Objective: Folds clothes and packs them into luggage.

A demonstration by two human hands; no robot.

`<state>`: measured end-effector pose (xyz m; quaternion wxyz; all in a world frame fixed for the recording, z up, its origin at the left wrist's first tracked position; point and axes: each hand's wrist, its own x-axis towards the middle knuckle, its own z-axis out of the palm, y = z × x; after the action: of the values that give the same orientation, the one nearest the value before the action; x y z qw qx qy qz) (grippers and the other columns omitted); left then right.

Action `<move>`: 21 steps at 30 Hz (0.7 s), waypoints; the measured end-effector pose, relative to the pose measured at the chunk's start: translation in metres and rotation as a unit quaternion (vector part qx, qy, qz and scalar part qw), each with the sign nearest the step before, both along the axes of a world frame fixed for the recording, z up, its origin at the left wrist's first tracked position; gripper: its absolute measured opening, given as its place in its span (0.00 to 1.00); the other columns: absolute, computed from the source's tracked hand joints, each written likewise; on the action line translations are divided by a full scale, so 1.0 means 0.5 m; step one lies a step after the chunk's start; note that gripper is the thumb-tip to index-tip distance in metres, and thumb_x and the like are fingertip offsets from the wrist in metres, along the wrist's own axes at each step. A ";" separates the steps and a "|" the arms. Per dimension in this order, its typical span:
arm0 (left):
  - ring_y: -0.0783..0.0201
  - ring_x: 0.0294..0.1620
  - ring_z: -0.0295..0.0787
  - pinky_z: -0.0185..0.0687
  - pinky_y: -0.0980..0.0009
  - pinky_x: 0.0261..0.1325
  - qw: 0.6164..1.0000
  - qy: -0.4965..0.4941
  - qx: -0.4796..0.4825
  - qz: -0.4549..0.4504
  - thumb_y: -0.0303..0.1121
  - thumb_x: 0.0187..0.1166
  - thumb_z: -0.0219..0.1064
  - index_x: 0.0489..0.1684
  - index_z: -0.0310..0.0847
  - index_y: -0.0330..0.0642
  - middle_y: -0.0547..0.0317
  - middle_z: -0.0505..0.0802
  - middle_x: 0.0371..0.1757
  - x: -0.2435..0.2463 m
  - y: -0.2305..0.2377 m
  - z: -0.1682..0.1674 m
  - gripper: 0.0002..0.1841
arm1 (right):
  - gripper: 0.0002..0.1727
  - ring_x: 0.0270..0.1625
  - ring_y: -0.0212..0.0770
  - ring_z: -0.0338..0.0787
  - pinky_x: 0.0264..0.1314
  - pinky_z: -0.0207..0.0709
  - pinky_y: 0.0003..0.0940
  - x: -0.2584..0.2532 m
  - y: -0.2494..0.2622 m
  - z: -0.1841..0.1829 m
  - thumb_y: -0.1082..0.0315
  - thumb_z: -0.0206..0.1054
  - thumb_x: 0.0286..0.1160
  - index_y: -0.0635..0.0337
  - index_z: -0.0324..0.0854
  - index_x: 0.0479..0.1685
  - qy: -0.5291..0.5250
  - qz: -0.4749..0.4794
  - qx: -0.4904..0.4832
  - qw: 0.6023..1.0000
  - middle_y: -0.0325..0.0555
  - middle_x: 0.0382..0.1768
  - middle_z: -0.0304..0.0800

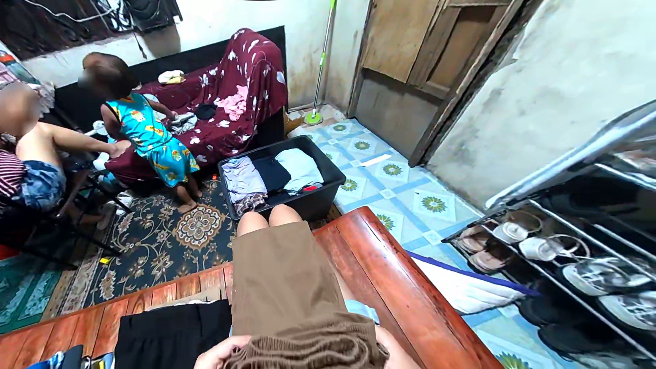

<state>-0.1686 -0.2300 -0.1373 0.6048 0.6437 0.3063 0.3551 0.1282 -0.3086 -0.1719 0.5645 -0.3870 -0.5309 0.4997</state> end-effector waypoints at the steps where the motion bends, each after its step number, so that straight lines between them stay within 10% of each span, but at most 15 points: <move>1: 0.75 0.52 0.93 0.90 0.70 0.59 1.000 0.006 -0.015 0.022 0.30 0.71 0.76 0.60 0.87 0.44 0.71 0.96 0.52 0.010 0.003 -0.002 0.18 | 0.29 0.62 0.20 0.89 0.72 0.83 0.27 -0.002 0.008 0.002 0.70 0.81 0.64 0.52 0.78 0.67 -0.003 -0.006 -0.012 1.000 0.20 0.58 0.92; 5: 0.65 0.56 0.93 0.90 0.64 0.62 0.992 0.030 -0.042 0.111 0.34 0.72 0.76 0.67 0.80 0.31 0.57 0.95 0.56 0.051 0.060 0.002 0.25 | 0.31 0.59 0.25 0.91 0.68 0.85 0.28 0.001 0.077 0.011 0.61 0.81 0.66 0.65 0.76 0.68 -0.043 -0.045 -0.096 0.993 0.34 0.56 0.93; 13: 0.50 0.65 0.86 0.84 0.47 0.64 0.948 0.158 -0.079 0.266 0.46 0.74 0.77 0.84 0.65 0.50 0.45 0.85 0.71 0.150 0.239 -0.013 0.38 | 0.29 0.58 0.44 0.90 0.65 0.83 0.49 0.031 0.310 0.028 0.54 0.77 0.73 0.62 0.80 0.67 -0.189 -0.057 -0.191 0.962 0.52 0.55 0.91; 21: 0.38 0.60 0.86 0.80 0.35 0.60 0.918 0.266 -0.049 0.290 0.56 0.75 0.74 0.76 0.74 0.45 0.36 0.89 0.62 0.178 0.337 -0.122 0.34 | 0.37 0.61 0.60 0.87 0.65 0.78 0.63 0.038 0.430 -0.057 0.58 0.83 0.67 0.66 0.72 0.73 -0.234 -0.111 -0.209 0.943 0.67 0.59 0.86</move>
<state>-0.0794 -0.0616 -0.1984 0.4022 0.5667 0.6462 0.3154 0.1472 -0.0936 -0.2007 0.3827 -0.6587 -0.4855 0.4289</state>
